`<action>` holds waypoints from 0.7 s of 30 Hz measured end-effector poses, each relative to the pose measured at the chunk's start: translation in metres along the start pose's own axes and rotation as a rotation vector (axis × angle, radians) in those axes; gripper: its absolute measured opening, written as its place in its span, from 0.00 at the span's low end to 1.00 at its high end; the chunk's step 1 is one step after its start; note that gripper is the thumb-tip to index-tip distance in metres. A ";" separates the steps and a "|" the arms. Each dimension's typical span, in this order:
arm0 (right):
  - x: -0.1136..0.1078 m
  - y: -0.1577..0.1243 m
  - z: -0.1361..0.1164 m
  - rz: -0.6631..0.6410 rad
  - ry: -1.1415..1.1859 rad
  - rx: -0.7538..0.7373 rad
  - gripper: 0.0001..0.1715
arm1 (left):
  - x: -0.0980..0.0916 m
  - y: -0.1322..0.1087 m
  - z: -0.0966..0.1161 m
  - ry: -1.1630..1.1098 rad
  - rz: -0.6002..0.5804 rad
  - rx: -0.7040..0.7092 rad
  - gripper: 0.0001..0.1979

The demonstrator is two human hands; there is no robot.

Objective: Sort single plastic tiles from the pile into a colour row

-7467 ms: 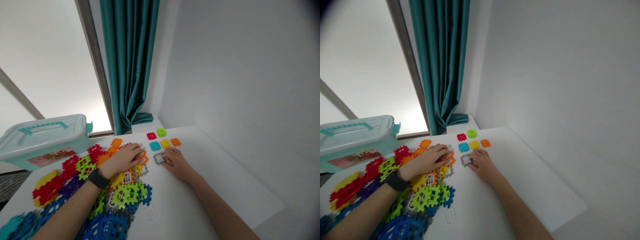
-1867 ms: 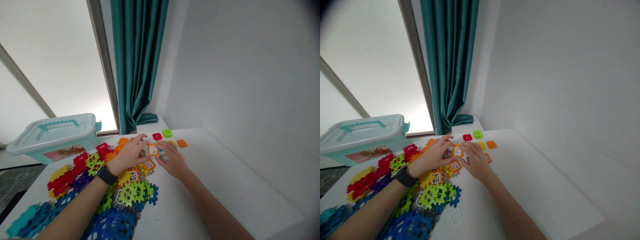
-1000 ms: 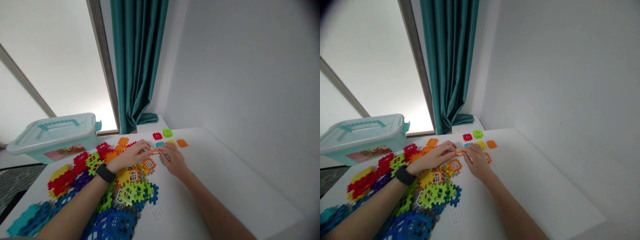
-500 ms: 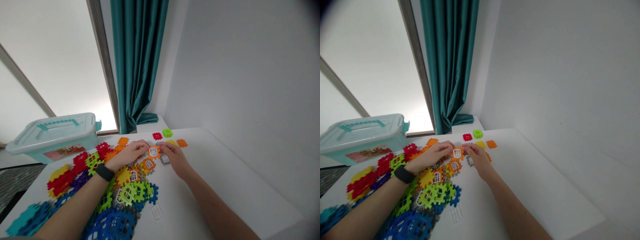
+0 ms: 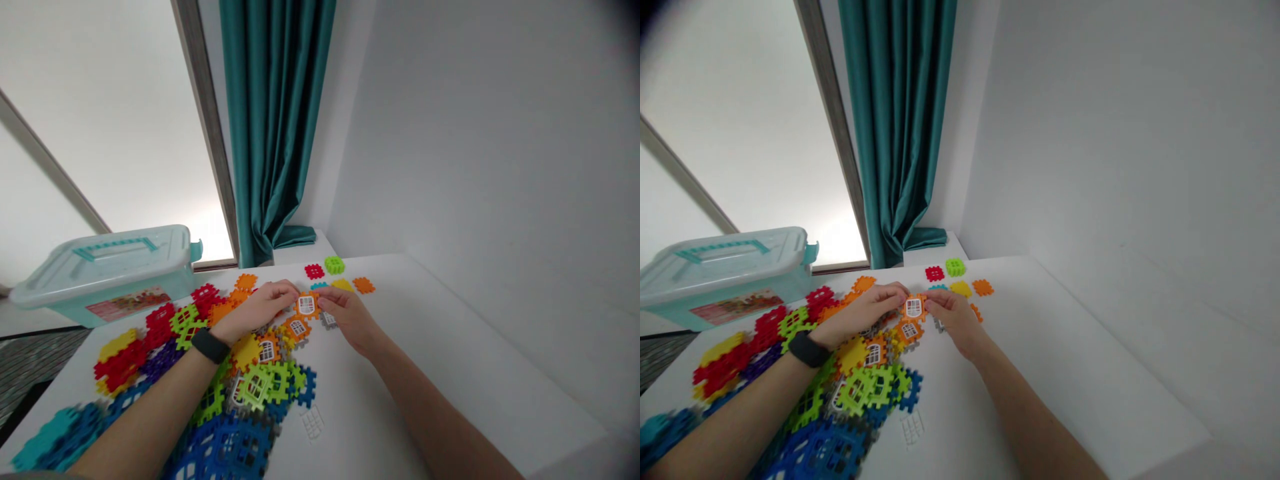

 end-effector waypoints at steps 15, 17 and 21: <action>-0.004 -0.005 0.001 0.216 -0.460 -0.352 0.09 | -0.002 -0.006 0.007 0.034 -0.060 -0.056 0.22; -0.003 -0.008 -0.003 0.221 -0.525 -0.402 0.09 | -0.002 -0.007 0.009 0.052 -0.061 -0.027 0.21; 0.001 -0.013 -0.009 0.187 -0.652 -0.516 0.09 | -0.004 -0.006 0.007 0.087 -0.096 0.035 0.18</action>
Point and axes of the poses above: each hand's wrist, its own y-axis towards the middle knuckle, its own x-axis out of the palm, z = x × y, the point moved 2 cm from there along y, towards the middle knuckle
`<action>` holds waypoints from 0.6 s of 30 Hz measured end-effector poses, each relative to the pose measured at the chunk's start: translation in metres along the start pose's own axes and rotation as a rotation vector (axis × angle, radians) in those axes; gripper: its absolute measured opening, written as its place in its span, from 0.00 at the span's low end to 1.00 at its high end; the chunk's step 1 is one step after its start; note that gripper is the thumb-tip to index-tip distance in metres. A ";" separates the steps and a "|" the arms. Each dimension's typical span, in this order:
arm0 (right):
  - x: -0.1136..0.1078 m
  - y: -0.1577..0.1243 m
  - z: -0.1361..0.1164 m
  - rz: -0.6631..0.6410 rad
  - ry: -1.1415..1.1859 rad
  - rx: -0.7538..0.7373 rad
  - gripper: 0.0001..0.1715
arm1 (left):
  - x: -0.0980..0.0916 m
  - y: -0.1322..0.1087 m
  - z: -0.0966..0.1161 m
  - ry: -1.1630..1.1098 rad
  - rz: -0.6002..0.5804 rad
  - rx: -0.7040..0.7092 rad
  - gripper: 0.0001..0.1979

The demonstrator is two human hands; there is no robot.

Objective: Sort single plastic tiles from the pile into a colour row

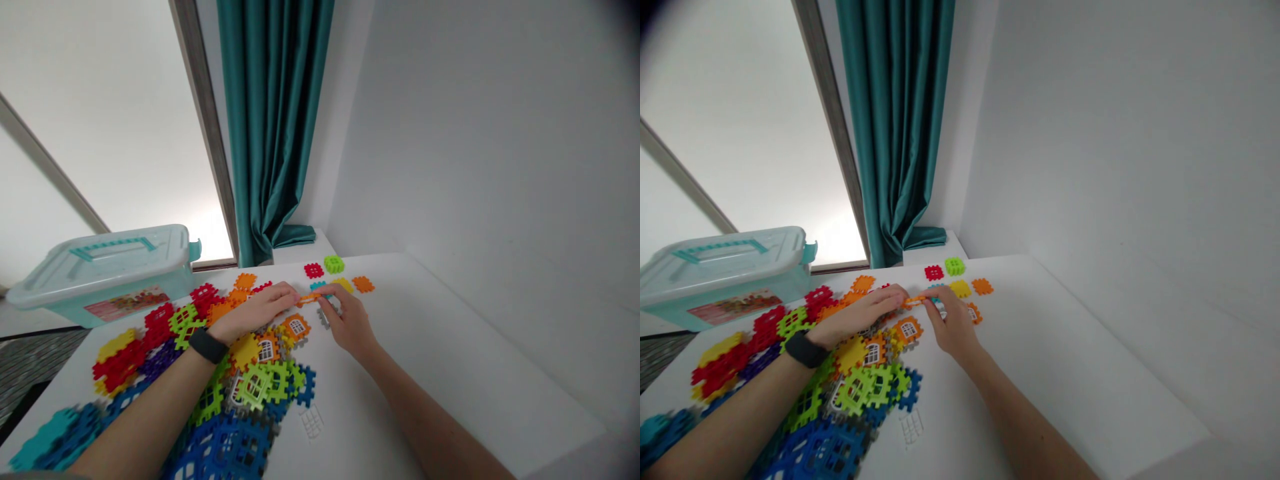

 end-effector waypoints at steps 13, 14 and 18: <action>-0.003 -0.002 0.008 -0.105 -0.285 -0.333 0.17 | 0.006 -0.003 -0.006 0.614 0.372 0.388 0.20; -0.003 -0.002 0.009 -0.126 -0.301 -0.340 0.19 | 0.006 -0.003 -0.006 0.663 0.377 0.404 0.21; -0.004 -0.002 0.010 -0.143 -0.322 -0.358 0.21 | 0.007 -0.005 -0.007 0.737 0.397 0.412 0.22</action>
Point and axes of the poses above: each hand's wrist, its own y-axis towards the middle knuckle, its own x-axis out of the palm, z = x × y, the point moved 2 cm from there along y, towards the middle knuckle
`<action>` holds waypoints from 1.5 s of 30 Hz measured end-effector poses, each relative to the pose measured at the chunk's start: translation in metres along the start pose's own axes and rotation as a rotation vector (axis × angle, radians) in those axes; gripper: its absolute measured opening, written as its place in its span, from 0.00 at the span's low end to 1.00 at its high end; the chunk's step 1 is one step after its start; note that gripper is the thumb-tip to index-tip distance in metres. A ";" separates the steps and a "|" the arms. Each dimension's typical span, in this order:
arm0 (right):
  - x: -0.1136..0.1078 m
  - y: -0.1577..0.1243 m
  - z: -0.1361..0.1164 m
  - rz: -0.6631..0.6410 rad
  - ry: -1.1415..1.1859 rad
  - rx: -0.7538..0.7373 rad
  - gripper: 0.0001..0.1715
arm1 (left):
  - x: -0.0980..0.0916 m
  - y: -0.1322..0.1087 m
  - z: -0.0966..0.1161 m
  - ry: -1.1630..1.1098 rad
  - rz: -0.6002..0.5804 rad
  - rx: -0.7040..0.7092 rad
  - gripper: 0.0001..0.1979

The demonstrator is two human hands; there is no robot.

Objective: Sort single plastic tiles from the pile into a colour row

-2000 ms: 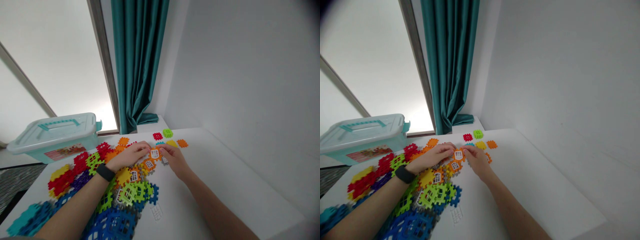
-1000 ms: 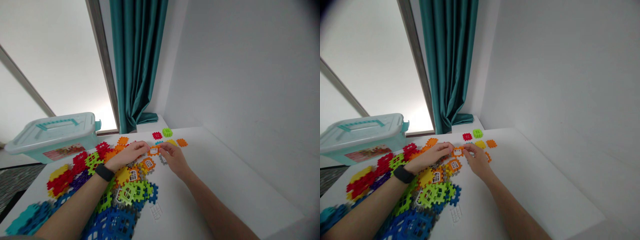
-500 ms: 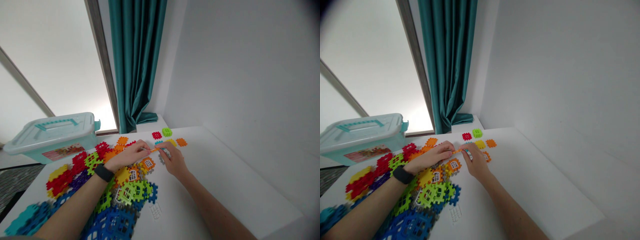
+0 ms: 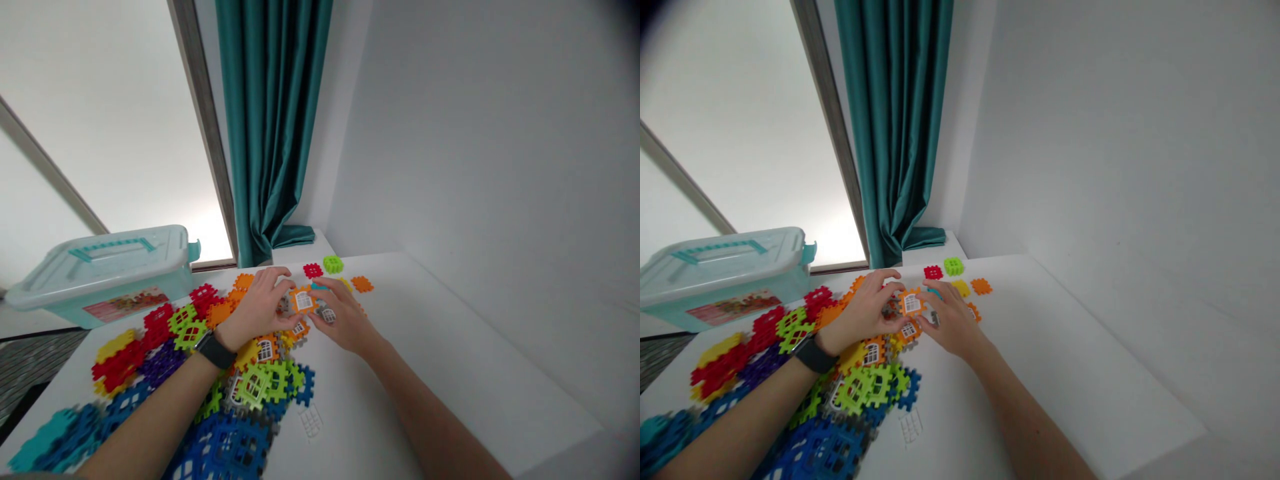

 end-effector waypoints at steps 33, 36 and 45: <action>0.001 0.000 -0.006 0.092 -0.060 0.033 0.15 | 0.005 0.005 0.001 0.071 -0.091 -0.010 0.19; 0.002 -0.001 -0.006 0.101 -0.044 0.054 0.17 | 0.006 0.005 0.002 0.054 -0.098 -0.020 0.19; 0.001 -0.007 0.007 0.131 -0.028 0.087 0.17 | 0.014 0.001 0.002 -0.040 -0.233 -0.053 0.18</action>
Point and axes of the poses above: each hand's wrist, its own y-axis towards the middle knuckle, its own x-axis out of the palm, z = x × y, the point moved 2 cm from there along y, towards the middle knuckle
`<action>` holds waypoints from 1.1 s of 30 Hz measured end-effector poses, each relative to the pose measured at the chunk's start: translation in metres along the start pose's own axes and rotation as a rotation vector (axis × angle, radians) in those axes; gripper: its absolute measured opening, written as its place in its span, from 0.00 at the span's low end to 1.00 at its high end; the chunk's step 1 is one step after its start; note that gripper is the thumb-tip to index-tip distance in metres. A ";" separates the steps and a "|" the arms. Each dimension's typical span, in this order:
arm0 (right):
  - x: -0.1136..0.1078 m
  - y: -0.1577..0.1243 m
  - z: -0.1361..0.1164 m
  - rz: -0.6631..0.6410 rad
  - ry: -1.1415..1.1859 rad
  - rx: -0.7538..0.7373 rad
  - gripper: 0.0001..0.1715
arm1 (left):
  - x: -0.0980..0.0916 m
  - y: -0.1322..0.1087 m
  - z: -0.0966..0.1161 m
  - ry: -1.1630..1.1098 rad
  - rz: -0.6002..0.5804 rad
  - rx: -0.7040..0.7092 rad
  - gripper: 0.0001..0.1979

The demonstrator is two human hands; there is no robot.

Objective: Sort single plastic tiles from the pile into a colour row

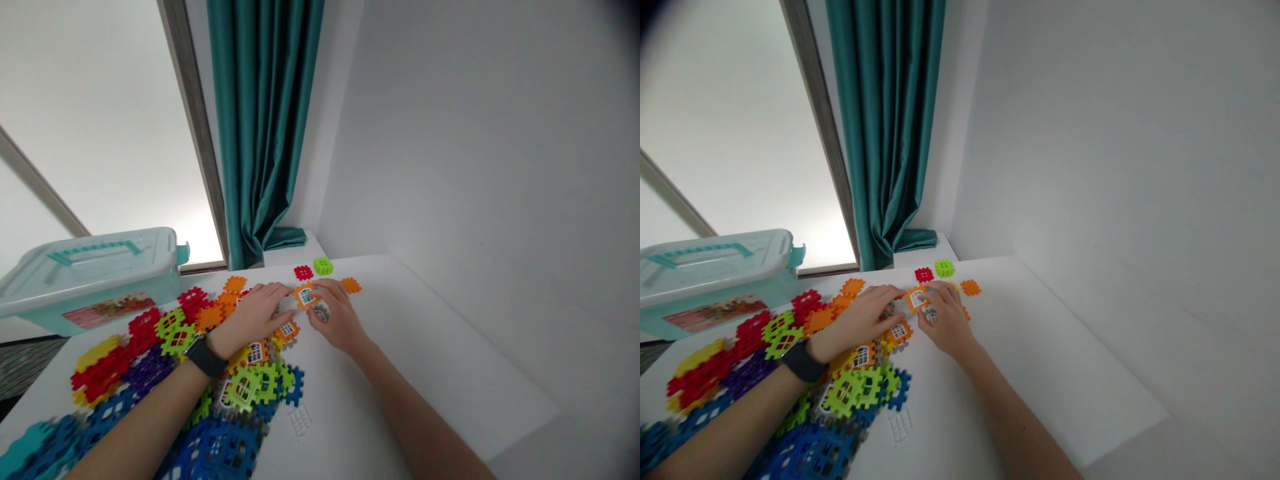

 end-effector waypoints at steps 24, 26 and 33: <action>-0.045 -0.064 0.072 -0.071 -0.008 0.344 0.04 | 0.014 -0.004 0.009 -0.053 -0.255 0.133 0.13; -0.043 -0.063 0.071 -0.084 -0.010 0.367 0.04 | 0.014 -0.004 0.010 -0.046 -0.260 0.133 0.13; -0.042 -0.062 0.070 -0.175 -0.039 0.419 0.04 | 0.012 -0.004 0.011 -0.024 -0.277 0.139 0.14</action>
Point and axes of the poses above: each hand's wrist, its own y-axis towards the middle knuckle, its own x-axis out of the palm, z = x × y, the point moved 2 cm from there along y, towards the middle knuckle
